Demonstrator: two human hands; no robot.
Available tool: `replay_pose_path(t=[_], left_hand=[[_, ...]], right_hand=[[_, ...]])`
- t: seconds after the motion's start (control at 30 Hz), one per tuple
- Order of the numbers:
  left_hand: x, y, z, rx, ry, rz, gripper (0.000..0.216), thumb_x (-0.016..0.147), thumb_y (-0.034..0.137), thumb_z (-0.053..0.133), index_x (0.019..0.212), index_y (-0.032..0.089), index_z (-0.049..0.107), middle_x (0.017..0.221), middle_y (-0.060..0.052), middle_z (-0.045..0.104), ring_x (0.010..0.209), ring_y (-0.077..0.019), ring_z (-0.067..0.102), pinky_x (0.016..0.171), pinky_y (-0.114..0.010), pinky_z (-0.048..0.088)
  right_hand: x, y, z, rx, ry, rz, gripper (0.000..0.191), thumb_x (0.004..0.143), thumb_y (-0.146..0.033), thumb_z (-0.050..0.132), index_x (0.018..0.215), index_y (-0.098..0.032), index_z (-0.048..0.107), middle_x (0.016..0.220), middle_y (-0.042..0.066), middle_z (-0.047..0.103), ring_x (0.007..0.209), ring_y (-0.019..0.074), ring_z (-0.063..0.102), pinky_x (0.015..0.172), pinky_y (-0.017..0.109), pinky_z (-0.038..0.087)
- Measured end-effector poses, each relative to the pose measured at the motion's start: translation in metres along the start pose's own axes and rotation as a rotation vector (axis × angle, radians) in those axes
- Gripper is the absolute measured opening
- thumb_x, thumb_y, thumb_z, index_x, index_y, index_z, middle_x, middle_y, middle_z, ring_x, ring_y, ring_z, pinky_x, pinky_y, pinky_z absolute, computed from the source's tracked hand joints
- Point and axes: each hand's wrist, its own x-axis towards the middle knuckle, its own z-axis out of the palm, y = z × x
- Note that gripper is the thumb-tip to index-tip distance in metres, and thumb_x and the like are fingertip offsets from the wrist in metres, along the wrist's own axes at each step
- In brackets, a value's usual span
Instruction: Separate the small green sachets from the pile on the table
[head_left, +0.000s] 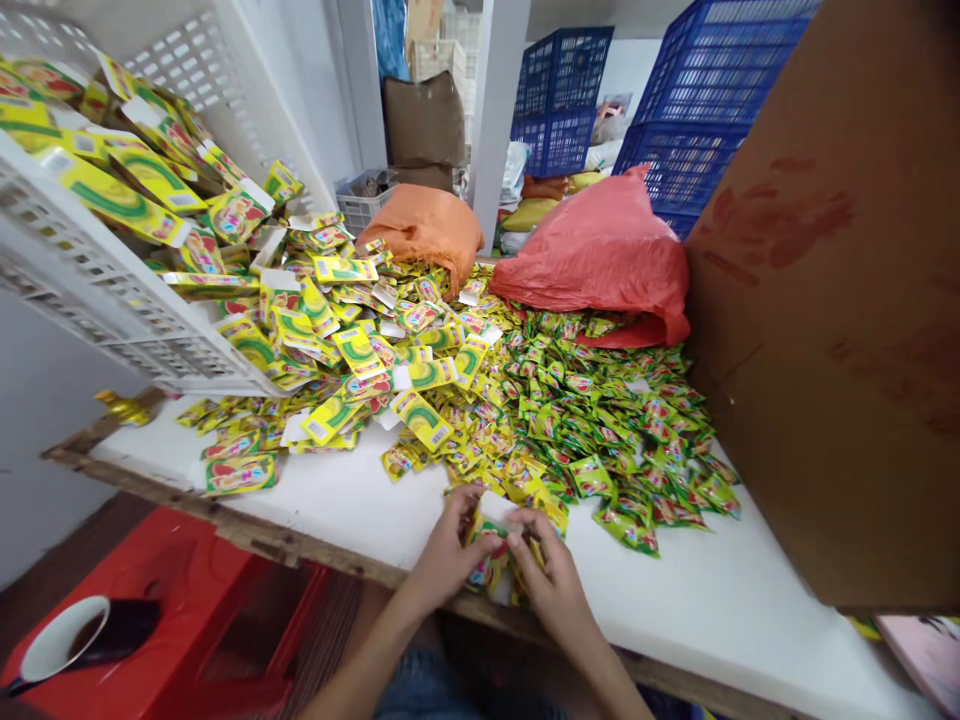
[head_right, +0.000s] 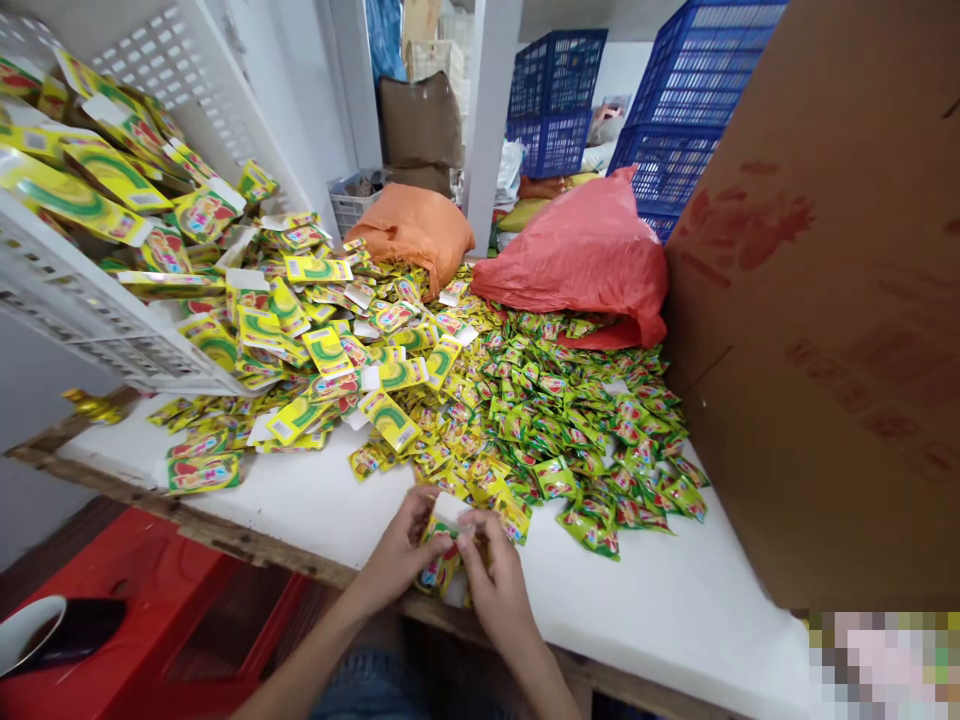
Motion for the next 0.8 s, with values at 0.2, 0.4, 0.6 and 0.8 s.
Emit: replay_pose_path(t=[0.2,0.4,0.6,0.8], left_hand=[[-0.01,0.001,-0.008,0.035,0.039,-0.01,0.024,0.077,0.027,0.059,0.097,0.021,0.048,0.09,-0.001,0.057,0.084,-0.0154,0.057,0.075,-0.025,0.043],[-0.005,0.004,-0.012,0.151,0.062,0.033,0.01,0.077,0.026,0.059,0.081,0.018,0.055,0.078,0.001,0.055,0.077,-0.0139,0.054,0.072,-0.023,0.041],[-0.002,0.003,-0.012,-0.029,0.058,0.049,0.036,0.076,0.022,0.06,0.109,0.021,0.048,0.092,-0.003,0.061,0.086,-0.0172,0.058,0.081,-0.03,0.043],[0.0,0.014,-0.015,0.098,0.035,0.06,0.012,0.077,0.026,0.059,0.085,0.016,0.058,0.09,-0.005,0.062,0.087,-0.0188,0.058,0.079,-0.029,0.043]], right_hand=[[-0.001,0.014,0.019,0.243,0.144,0.141,0.022,0.079,-0.035,0.056,0.095,-0.02,0.054,0.093,0.005,0.062,0.088,0.019,0.059,0.079,0.032,0.047],[0.008,0.003,0.017,0.136,0.001,-0.009,0.021,0.083,-0.032,0.05,0.092,-0.022,0.066,0.094,0.005,0.064,0.094,0.0201,0.056,0.085,0.033,0.044],[0.005,0.01,0.015,0.186,0.115,0.042,0.018,0.081,-0.034,0.054,0.089,-0.019,0.062,0.086,0.005,0.063,0.084,0.0186,0.058,0.076,0.028,0.046],[0.007,0.0,0.011,0.131,0.135,-0.02,0.013,0.083,-0.029,0.052,0.085,-0.021,0.062,0.087,0.004,0.062,0.084,0.0173,0.058,0.077,0.029,0.044]])
